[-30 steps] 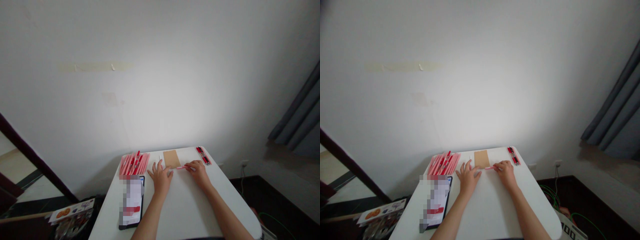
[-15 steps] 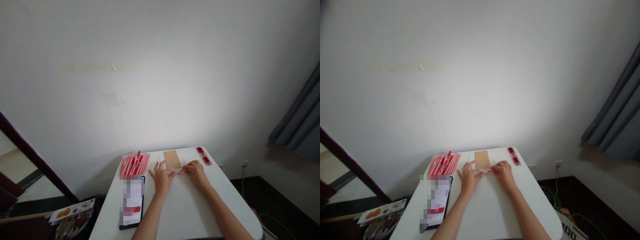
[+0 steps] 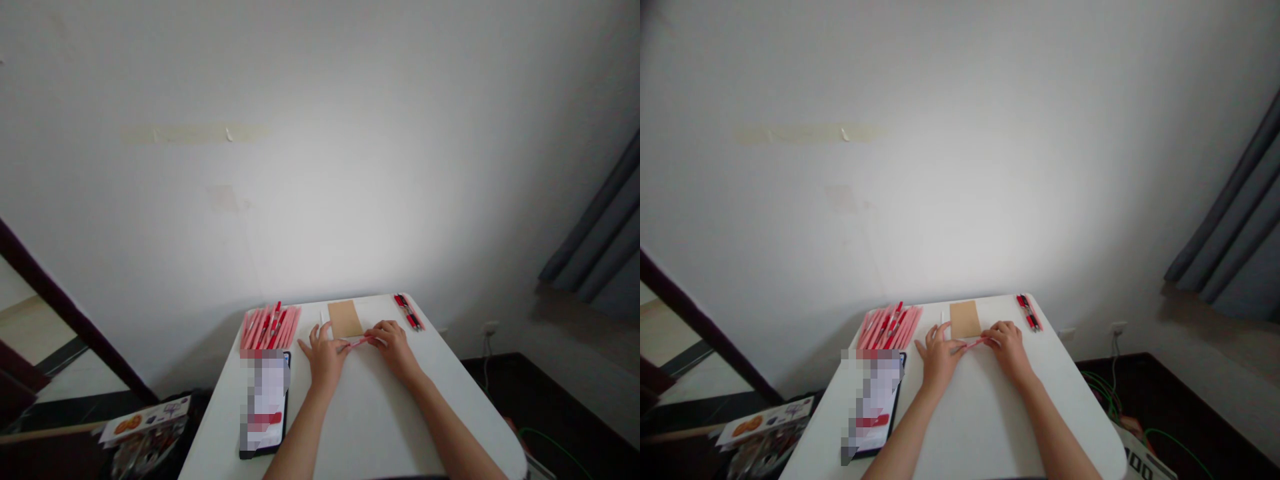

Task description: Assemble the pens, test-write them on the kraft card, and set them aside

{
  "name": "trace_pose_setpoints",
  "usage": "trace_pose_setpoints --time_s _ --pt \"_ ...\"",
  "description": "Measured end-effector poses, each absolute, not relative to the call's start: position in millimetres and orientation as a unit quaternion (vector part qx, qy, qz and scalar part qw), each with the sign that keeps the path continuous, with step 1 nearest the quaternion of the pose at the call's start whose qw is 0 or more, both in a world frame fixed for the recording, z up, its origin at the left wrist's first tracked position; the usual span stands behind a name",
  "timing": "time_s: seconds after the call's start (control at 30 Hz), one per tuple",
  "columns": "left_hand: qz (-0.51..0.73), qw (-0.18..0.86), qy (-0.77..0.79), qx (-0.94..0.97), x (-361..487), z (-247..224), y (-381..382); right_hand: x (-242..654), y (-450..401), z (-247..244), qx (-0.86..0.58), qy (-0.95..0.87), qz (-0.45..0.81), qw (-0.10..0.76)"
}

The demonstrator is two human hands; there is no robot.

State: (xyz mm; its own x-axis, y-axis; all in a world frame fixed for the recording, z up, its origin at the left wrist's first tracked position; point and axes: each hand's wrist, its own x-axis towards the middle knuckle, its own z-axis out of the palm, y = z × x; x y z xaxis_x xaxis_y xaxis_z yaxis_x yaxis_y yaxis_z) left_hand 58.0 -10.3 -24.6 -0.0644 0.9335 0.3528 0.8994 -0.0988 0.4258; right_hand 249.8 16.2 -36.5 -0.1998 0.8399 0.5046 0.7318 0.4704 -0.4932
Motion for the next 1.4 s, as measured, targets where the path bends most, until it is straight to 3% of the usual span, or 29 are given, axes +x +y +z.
trace_pose_setpoints --time_s 0.73,1.4 --pt "0.301 0.048 0.674 0.673 58.6 -19.8 -12.3 252.0 14.4 -37.8 -0.561 -0.748 0.09 0.342" --pt "0.355 0.001 0.667 0.655 55.8 -14.3 -14.9 259.0 19.3 -43.5 -0.599 -0.715 0.053 0.357"
